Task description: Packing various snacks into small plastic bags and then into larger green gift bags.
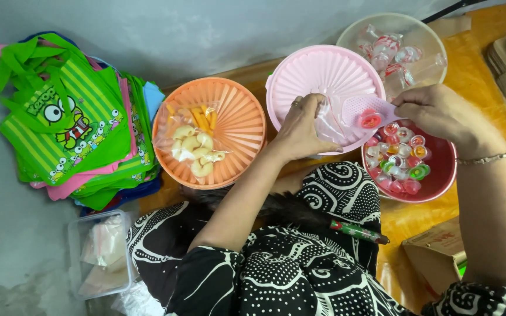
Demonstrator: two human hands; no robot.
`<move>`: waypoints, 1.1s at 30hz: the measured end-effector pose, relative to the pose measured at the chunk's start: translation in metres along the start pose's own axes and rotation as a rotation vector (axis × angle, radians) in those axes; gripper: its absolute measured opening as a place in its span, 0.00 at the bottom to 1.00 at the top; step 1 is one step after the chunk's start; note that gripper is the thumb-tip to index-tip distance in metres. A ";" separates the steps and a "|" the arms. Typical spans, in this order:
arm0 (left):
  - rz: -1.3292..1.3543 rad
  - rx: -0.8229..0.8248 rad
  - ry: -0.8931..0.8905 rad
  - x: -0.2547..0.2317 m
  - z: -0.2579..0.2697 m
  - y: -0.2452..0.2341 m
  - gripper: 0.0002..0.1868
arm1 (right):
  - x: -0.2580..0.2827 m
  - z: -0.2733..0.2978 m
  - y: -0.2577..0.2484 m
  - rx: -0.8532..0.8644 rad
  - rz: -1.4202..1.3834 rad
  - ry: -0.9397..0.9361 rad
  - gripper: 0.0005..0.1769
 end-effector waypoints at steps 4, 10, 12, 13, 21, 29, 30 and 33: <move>0.006 0.046 -0.051 0.002 0.001 0.000 0.36 | 0.002 -0.001 -0.001 0.006 -0.049 -0.007 0.10; 0.100 -0.041 0.068 -0.004 0.002 -0.006 0.27 | -0.009 -0.007 -0.005 -0.035 -0.090 -0.022 0.09; 0.158 -0.047 0.108 -0.013 0.003 -0.012 0.25 | -0.010 -0.009 -0.007 -0.050 -0.046 -0.048 0.09; 0.158 -0.047 0.109 -0.012 0.002 -0.011 0.25 | -0.009 -0.009 -0.008 -0.051 -0.046 -0.048 0.09; 0.080 0.017 0.071 -0.015 -0.003 0.003 0.33 | -0.006 -0.016 -0.008 -0.055 0.138 -0.117 0.10; 0.043 0.094 0.005 -0.022 -0.008 0.010 0.42 | 0.007 -0.014 0.003 0.009 0.048 -0.065 0.10; 0.007 0.130 -0.008 -0.024 -0.009 0.012 0.41 | 0.005 -0.018 0.004 -0.004 0.067 -0.081 0.10; -0.016 0.101 -0.007 -0.023 -0.016 0.015 0.43 | 0.002 -0.034 0.011 -0.019 0.142 -0.212 0.10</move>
Point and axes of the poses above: each hand's wrist, its own z-axis away from the middle knuckle, its own y-axis out of the palm, x = y × z, the point moved 6 cm from there along -z, towards the middle knuckle
